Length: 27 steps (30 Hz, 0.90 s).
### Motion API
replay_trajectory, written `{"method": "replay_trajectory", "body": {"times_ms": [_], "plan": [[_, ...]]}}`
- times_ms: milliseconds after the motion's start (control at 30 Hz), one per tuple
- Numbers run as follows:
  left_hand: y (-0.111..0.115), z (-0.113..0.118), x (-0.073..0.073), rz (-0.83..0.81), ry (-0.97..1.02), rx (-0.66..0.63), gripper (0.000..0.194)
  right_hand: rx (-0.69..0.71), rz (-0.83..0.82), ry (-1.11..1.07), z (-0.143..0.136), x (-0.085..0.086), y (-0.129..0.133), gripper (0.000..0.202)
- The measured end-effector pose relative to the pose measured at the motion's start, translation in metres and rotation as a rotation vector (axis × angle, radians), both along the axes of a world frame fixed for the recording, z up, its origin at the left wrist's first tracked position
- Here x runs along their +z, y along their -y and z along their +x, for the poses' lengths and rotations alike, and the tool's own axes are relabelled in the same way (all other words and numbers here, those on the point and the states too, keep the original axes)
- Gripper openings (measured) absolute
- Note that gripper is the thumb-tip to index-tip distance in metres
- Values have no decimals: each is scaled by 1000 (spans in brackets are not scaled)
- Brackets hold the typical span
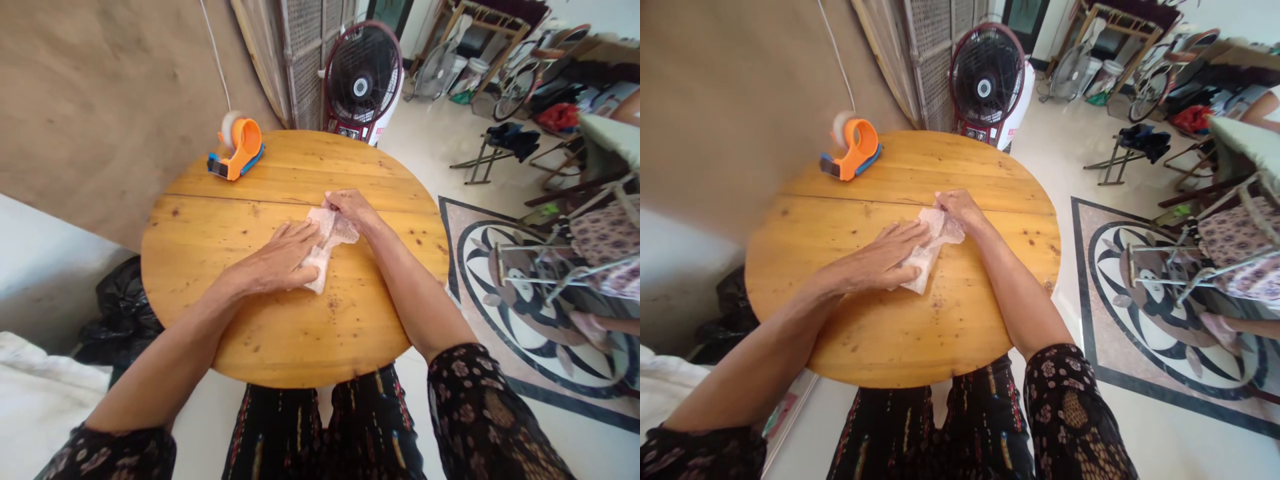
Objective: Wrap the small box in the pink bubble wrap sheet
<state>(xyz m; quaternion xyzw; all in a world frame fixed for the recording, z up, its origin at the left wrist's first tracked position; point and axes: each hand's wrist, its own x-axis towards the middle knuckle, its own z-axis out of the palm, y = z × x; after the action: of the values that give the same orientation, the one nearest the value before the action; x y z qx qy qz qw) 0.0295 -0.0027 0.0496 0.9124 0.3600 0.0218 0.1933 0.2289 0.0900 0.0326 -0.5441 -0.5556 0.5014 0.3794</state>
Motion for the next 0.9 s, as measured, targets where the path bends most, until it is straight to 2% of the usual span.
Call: {"method": "replay_trajectory", "body": {"times_ms": [133,333,567,667,767,833,900], "plan": [[0,0,2,-8,15,-24,66,19,24,4,0,-6,-3,34],[-6,-2,-3,-34,-15,-29,68,25,34,13,2,-6,-1,34],[-12,-2,-9,-70,-38,-8,74,-3,-57,-20,-1,-1,2,33],[-11,-2,-7,-84,-48,0,76,-34,-59,61,4,8,4,30],[-9,-1,-1,-94,-56,6,76,-31,4,239,23,26,9,27],[-7,0,2,-99,-64,13,75,15,39,309,40,41,15,24],[-7,2,4,-99,-70,18,75,102,36,405,54,56,22,30]]}}
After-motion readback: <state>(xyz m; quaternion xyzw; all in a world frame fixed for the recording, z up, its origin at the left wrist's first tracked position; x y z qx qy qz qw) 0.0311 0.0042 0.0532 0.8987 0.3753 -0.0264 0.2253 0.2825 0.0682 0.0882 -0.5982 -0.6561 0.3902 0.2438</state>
